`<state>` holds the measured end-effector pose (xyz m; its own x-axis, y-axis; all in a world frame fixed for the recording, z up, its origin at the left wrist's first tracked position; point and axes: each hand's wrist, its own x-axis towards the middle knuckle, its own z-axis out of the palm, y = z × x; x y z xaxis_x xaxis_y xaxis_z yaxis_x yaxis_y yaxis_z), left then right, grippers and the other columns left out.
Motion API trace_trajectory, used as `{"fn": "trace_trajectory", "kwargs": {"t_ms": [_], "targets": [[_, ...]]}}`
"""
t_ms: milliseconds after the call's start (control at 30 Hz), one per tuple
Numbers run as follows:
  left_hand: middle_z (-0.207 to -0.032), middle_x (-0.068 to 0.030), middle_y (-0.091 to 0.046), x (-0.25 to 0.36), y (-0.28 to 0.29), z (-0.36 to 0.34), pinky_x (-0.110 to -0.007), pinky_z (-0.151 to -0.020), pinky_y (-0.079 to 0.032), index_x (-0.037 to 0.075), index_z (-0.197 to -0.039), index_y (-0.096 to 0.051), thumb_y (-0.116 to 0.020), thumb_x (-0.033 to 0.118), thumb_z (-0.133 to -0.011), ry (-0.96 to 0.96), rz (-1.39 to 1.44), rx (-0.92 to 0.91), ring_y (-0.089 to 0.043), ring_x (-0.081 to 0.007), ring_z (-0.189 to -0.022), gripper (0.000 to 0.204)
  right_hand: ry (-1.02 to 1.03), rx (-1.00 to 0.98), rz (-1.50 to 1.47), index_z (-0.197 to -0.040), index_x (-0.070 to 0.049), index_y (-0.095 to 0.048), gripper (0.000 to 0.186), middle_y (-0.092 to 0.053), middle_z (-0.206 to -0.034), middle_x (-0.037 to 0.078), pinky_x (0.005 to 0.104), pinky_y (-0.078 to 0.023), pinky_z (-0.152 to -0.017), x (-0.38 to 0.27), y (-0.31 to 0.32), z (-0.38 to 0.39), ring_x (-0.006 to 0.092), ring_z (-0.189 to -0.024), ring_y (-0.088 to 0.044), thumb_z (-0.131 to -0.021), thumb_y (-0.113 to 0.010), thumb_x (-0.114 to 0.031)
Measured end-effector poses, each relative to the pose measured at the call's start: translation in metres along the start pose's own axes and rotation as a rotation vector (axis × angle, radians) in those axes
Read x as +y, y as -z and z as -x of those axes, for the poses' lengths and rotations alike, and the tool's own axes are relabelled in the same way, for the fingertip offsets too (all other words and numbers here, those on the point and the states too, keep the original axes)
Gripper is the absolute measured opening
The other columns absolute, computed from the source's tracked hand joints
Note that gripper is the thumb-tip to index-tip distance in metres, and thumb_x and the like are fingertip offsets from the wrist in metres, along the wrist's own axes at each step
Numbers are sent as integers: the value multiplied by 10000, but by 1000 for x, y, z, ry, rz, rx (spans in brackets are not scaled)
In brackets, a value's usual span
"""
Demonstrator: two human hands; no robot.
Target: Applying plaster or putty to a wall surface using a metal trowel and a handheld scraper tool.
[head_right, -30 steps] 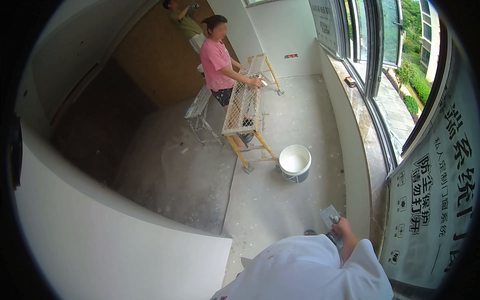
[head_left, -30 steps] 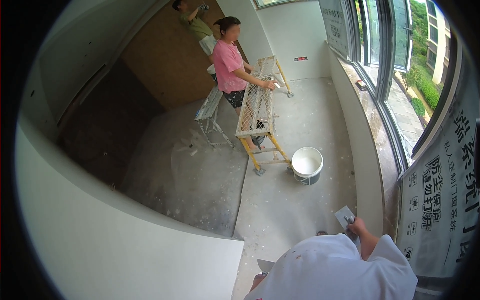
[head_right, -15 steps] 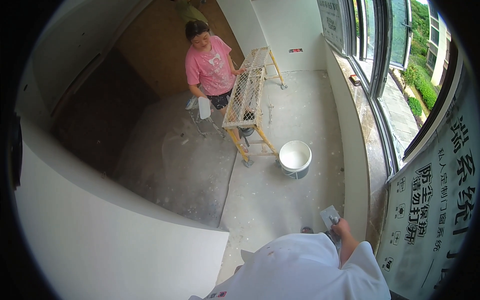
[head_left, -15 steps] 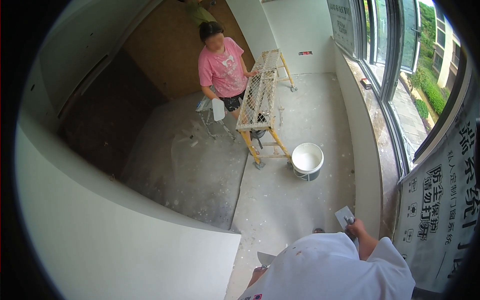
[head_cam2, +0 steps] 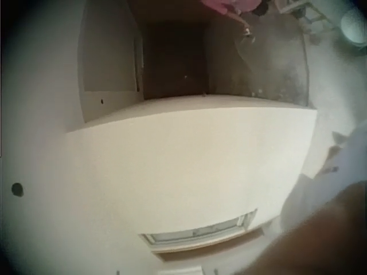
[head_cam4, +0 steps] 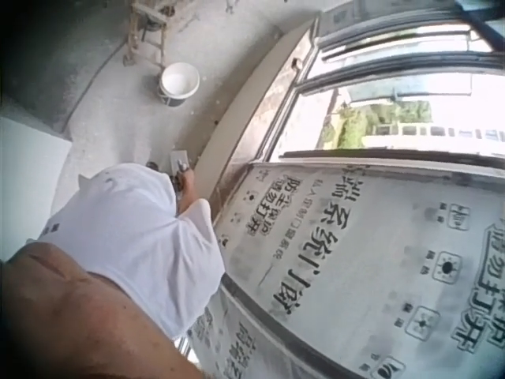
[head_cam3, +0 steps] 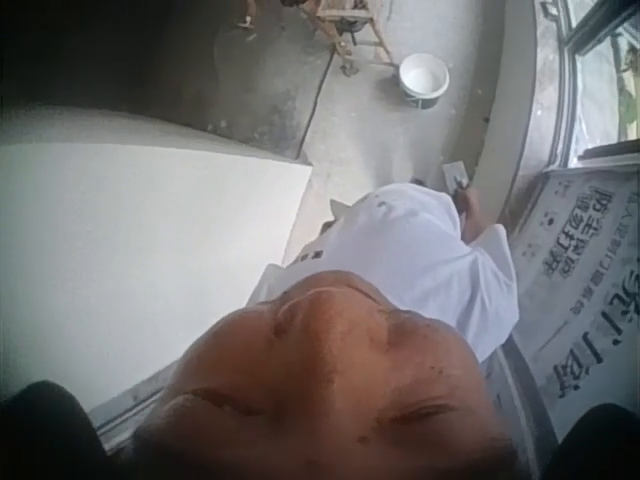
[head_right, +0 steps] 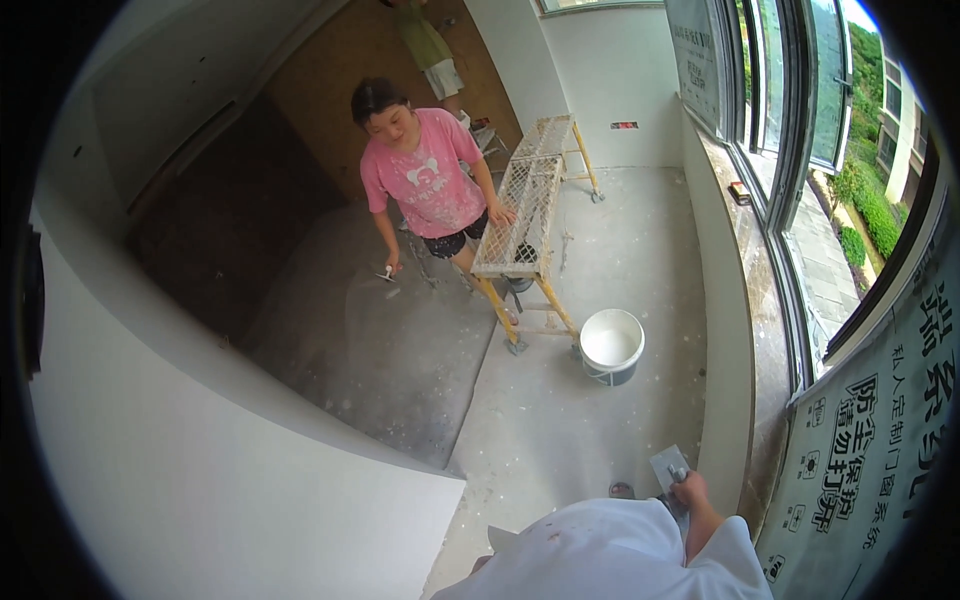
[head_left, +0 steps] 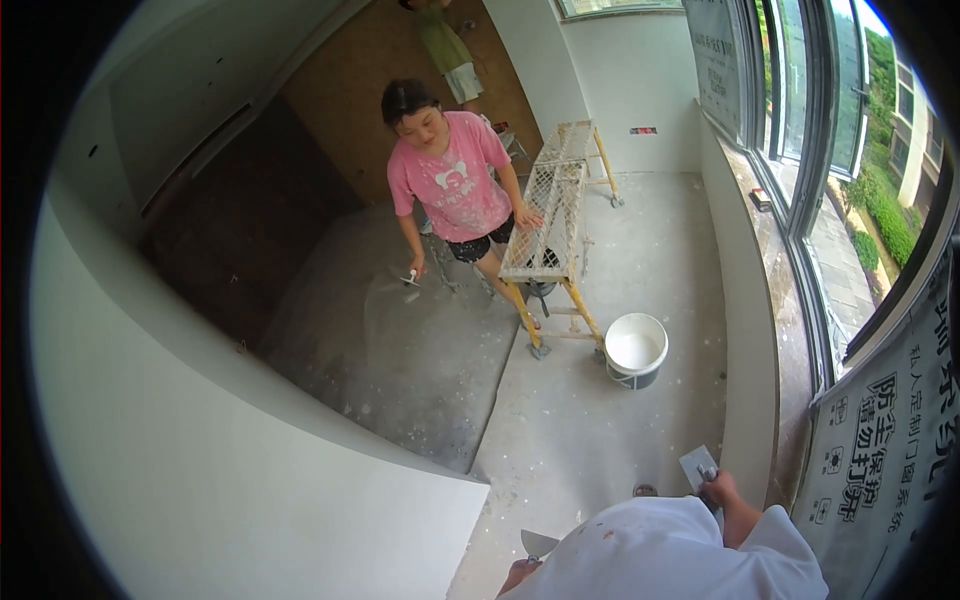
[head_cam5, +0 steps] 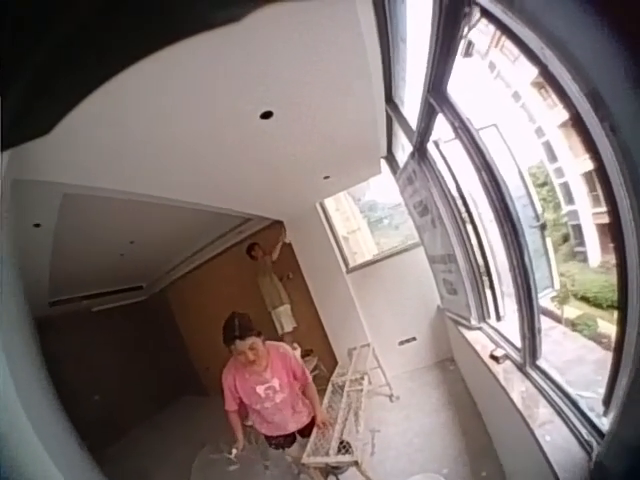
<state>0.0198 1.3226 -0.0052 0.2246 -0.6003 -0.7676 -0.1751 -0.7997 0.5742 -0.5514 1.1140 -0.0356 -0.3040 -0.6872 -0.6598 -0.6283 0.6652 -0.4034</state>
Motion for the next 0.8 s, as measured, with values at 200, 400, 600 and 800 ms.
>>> {"fn": "trace_trajectory", "kwargs": {"t_ms": [200, 400, 600, 800], "targets": [[-657, -30, -626, 66, 1, -52, -323, -552, -439, 51, -754, -673, -759, 360, -808, 70, -35, 26, -570, -123, -579, 325, -68, -22, -73, -1028, -32, -687, 456, -697, -1050, 175, 401, -527, -879, 17, -1, -4, 321, -983, -676, -631, -766, -241], [-729, -58, -653, 116, 4, -83, -337, -610, -463, 26, -821, -687, -749, 346, -822, 22, -23, 76, -598, -147, -648, 326, -47, -41, -8, -1023, -37, -701, 473, -709, -1007, 158, 391, -532, -870, 13, -3, -9, 301, -953, -686, -614, -781, -260], [-801, -87, -681, 76, -7, -51, -352, -669, -488, 1, -888, -702, -739, 331, -837, 122, -41, 80, -627, -170, -718, 336, 0, -77, -94, -1003, -23, -693, 419, -712, -976, 166, 401, -543, -812, -16, 16, 9, 311, -901, -697, -647, -753, -237], [-872, -115, -708, 28, -21, 0, -366, -727, -513, -24, -955, -716, -729, 317, -852, 249, -69, 65, -655, -194, -787, 356, -2, -54, -97, -999, -13, -682, 426, -705, -988, 181, 411, -540, -817, 7, -5, -11, 329, -923, -690, -646, -746, -244]]}}
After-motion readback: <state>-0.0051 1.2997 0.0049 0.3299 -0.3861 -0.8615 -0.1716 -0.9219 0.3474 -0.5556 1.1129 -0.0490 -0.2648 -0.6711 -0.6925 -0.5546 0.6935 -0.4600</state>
